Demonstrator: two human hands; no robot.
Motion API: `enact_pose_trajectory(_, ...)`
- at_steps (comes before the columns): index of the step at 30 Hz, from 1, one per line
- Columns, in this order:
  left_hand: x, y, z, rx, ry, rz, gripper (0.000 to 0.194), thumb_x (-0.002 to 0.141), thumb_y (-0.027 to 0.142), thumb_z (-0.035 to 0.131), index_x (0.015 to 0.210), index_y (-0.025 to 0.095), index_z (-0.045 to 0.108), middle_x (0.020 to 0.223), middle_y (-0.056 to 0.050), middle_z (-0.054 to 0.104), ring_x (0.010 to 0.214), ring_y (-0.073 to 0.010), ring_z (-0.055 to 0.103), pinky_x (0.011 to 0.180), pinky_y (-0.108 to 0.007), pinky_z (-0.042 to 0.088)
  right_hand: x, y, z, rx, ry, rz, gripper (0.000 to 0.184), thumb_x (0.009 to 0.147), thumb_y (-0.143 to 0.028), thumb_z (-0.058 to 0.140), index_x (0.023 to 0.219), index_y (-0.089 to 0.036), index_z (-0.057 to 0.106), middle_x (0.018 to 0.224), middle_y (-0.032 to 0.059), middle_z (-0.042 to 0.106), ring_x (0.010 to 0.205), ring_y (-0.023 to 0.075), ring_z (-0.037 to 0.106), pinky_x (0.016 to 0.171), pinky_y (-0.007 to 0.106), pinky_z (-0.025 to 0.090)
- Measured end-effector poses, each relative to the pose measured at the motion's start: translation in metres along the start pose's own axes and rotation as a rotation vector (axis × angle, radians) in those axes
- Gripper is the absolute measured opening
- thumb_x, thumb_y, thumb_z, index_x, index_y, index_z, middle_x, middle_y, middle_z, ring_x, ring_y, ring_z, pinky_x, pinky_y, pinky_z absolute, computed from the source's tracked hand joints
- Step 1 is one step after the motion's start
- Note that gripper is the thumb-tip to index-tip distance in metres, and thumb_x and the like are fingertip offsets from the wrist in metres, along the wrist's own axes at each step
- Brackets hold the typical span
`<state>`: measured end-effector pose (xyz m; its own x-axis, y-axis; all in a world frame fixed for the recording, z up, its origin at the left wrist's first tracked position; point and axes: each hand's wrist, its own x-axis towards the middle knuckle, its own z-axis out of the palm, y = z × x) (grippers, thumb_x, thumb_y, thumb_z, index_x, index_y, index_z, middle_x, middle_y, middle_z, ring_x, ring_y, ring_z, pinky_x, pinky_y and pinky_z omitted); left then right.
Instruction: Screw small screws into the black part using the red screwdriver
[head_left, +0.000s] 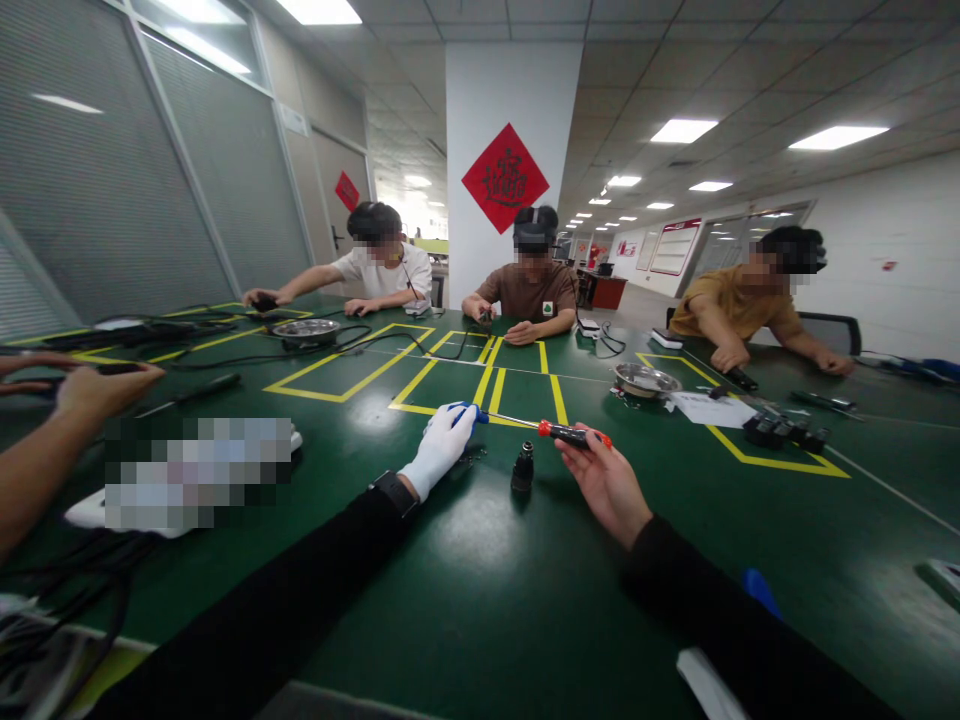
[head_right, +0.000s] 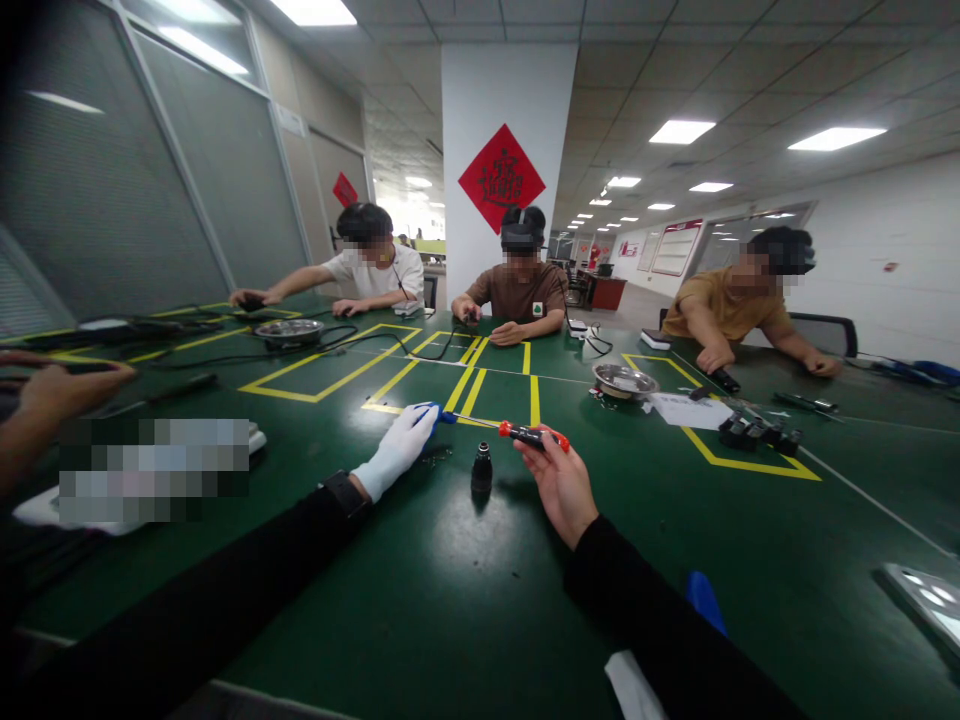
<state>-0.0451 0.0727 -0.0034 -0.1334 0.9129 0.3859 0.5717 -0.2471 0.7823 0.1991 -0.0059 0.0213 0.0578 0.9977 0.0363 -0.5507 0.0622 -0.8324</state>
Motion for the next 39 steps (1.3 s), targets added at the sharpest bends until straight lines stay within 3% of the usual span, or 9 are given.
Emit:
enact_pose_trajectory(8,-0.005,0.004,-0.002,-0.080,-0.021,-0.049,0.035,0.088,0.041,0.043,0.111,0.021,0.061,0.116,-0.007,0.062,0.108,-0.0234,0.055,0.100,-0.037,0.039,-0.001,0.000,0.001,0.013,-0.030,0.013,0.021,0.081,-0.030,0.063,0.099,-0.021,0.060,0.099,0.0045,0.071,0.091,0.0165,0.069,0.082,0.027,0.051)
enact_pose_trajectory(13,-0.003,0.003,0.000,-0.131,-0.002,-0.054,0.037,0.088,0.047,0.042,0.101,0.021,0.065,0.110,-0.006,0.065,0.105,-0.0234,0.057,0.097,-0.036,0.040,-0.002,0.000,0.001,0.020,-0.033,0.007,0.020,0.081,-0.029,0.063,0.099,-0.021,0.060,0.097,0.0042,0.072,0.087,0.0161,0.069,0.080,0.028,0.052)
enact_pose_trajectory(18,-0.006,0.006,-0.003,-0.173,0.001,0.008,0.033,0.085,0.042,0.048,0.100,0.017,0.063,0.086,-0.004,0.065,0.078,-0.0185,0.059,0.076,-0.030,0.048,-0.003,-0.001,0.003,-0.008,-0.047,-0.010,0.023,0.080,-0.032,0.063,0.100,-0.020,0.059,0.098,0.0051,0.071,0.089,0.0170,0.069,0.081,0.029,0.051)
enact_pose_trajectory(21,-0.008,0.011,-0.008,-0.200,0.058,0.042,0.026,0.086,0.036,0.044,0.083,0.017,0.062,0.074,-0.002,0.060,0.070,-0.0160,0.055,0.069,-0.028,0.046,-0.003,-0.004,0.003,-0.043,-0.024,-0.075,0.025,0.078,-0.032,0.063,0.099,-0.020,0.057,0.097,0.0051,0.070,0.087,0.0177,0.068,0.085,0.032,0.050)
enact_pose_trajectory(24,-0.010,0.018,-0.011,-0.275,0.092,0.032,0.025,0.087,0.032,0.039,0.072,0.018,0.053,0.071,0.000,0.057,0.066,-0.0134,0.053,0.063,-0.024,0.045,-0.004,-0.010,0.002,-0.311,-0.059,-0.244,0.023,0.072,-0.025,0.066,0.091,-0.020,0.054,0.105,0.0060,0.065,0.087,0.0191,0.067,0.089,0.038,0.047)
enact_pose_trajectory(29,-0.014,0.025,-0.003,-0.325,0.133,-0.108,0.025,0.088,0.035,0.036,0.073,0.019,0.048,0.063,0.002,0.051,0.048,-0.0105,0.044,0.047,-0.022,0.038,-0.009,-0.011,0.000,-1.096,-0.142,-0.528,0.020,0.063,-0.013,0.060,0.075,-0.020,0.047,0.104,0.0073,0.058,0.099,0.0231,0.056,0.090,0.042,0.042)
enact_pose_trajectory(34,-0.020,0.028,0.002,-0.343,0.111,-0.094,0.028,0.088,0.035,0.037,0.068,0.019,0.048,0.059,0.002,0.050,0.050,-0.0113,0.047,0.051,-0.023,0.042,-0.015,-0.005,0.001,-1.385,-0.141,-0.464,0.020,0.064,-0.011,0.054,0.071,-0.022,0.038,0.089,0.0040,0.053,0.082,0.0189,0.053,0.073,0.031,0.042)
enact_pose_trajectory(39,-0.031,0.039,0.004,-0.492,0.080,-0.093,0.029,0.088,0.039,0.038,0.072,0.018,0.051,0.060,0.002,0.049,0.047,-0.0092,0.044,0.041,-0.019,0.037,-0.022,-0.010,0.007,-1.640,-0.117,-0.389,0.015,0.073,-0.017,0.053,0.075,-0.021,0.040,0.083,0.0007,0.047,0.062,0.0135,0.049,0.057,0.026,0.033)
